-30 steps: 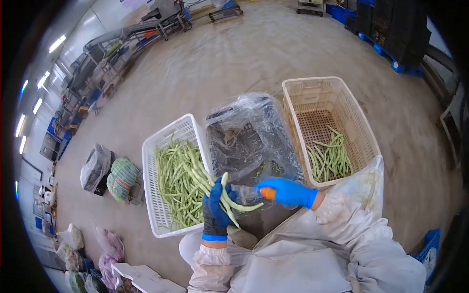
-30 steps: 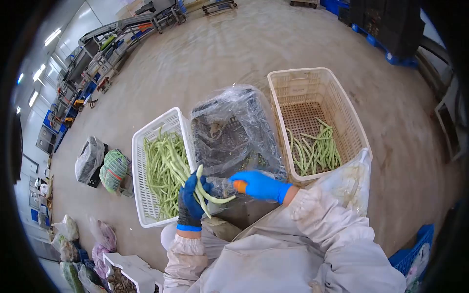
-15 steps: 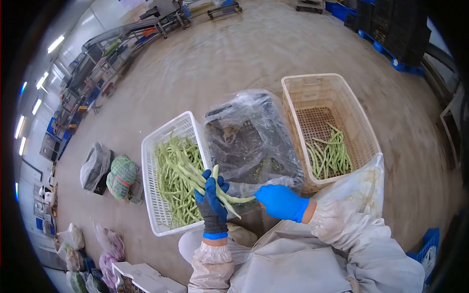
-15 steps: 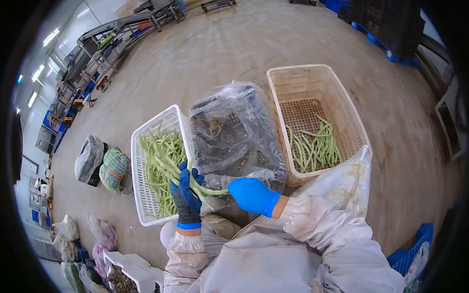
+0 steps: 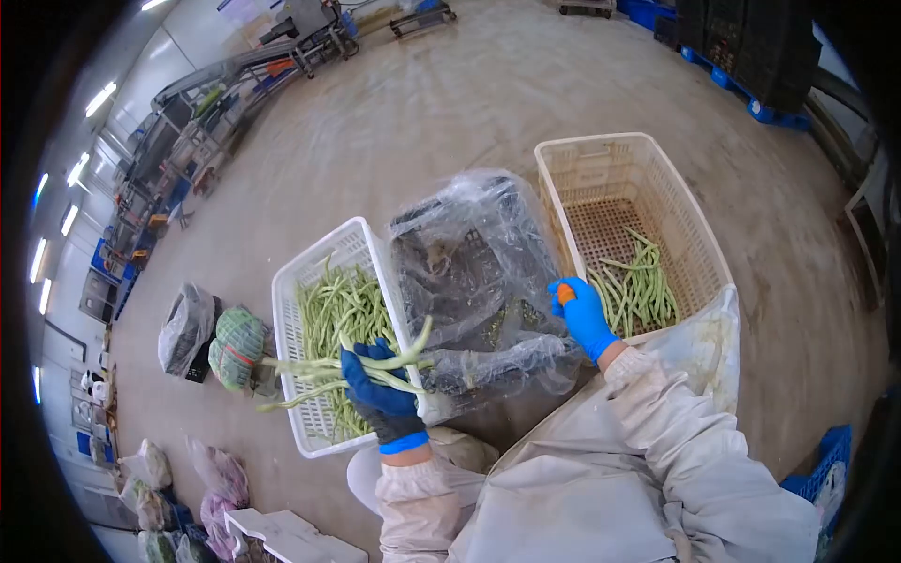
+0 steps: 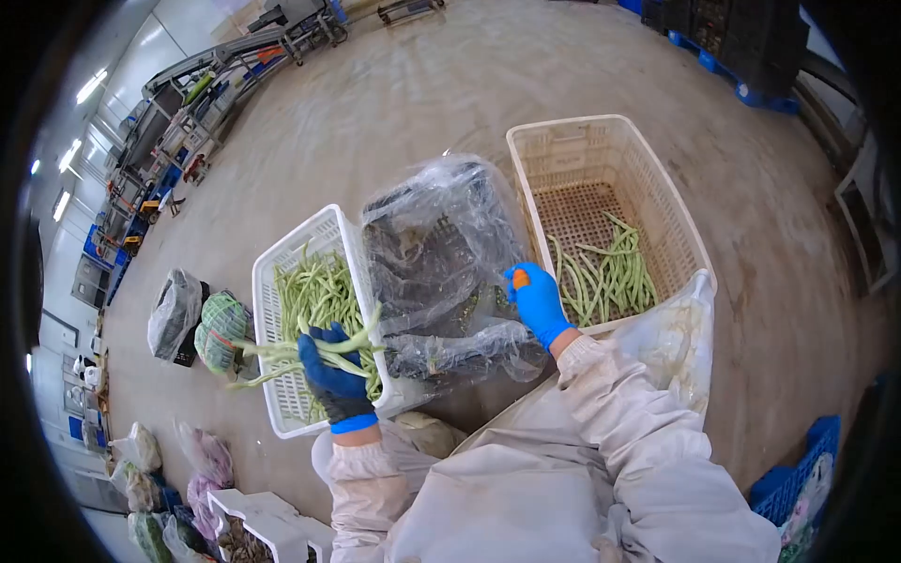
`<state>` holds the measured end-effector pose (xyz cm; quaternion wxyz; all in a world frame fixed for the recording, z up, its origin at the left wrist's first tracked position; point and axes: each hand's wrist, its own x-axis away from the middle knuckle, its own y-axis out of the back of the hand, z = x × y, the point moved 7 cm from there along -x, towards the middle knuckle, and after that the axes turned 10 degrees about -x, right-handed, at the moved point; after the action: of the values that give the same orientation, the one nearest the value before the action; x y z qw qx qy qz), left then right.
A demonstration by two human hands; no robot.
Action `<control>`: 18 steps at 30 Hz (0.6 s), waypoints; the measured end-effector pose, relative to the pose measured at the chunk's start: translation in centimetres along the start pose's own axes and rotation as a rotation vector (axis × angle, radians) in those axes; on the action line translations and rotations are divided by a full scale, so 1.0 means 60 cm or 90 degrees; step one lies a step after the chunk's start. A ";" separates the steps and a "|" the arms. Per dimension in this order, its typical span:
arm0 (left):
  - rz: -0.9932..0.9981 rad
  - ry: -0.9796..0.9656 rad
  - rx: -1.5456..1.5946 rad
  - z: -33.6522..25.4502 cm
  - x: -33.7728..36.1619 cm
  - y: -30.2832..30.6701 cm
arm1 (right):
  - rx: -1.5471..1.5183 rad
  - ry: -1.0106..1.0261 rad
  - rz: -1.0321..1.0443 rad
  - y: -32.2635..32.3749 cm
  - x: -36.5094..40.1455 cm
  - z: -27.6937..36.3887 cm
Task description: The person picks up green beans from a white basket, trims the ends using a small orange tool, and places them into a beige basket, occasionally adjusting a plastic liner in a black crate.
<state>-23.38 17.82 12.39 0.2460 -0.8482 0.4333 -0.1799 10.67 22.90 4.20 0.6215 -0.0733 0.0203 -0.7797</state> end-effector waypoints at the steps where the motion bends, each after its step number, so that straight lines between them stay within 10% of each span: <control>1: 0.020 0.038 0.023 0.002 -0.006 0.002 | 0.147 0.085 0.035 -0.005 0.004 0.016; 3: 0.050 0.075 0.047 0.010 -0.013 -0.005 | 0.212 0.309 0.184 -0.076 0.039 0.055; 7: 0.178 0.090 -0.018 0.037 -0.014 0.000 | 0.051 0.252 0.439 -0.196 0.117 0.123; 9: 0.274 -0.164 -0.331 0.009 0.023 -0.038 | 0.059 0.271 0.467 -0.228 0.137 0.137; 18: 0.231 0.034 -0.112 0.039 0.002 -0.011 | 0.215 0.244 0.467 -0.250 0.144 0.130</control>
<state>-21.68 18.66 10.86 0.1880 -0.7693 0.5994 -0.1165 -4.63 18.38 14.53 0.8451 0.1872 0.0324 -0.4997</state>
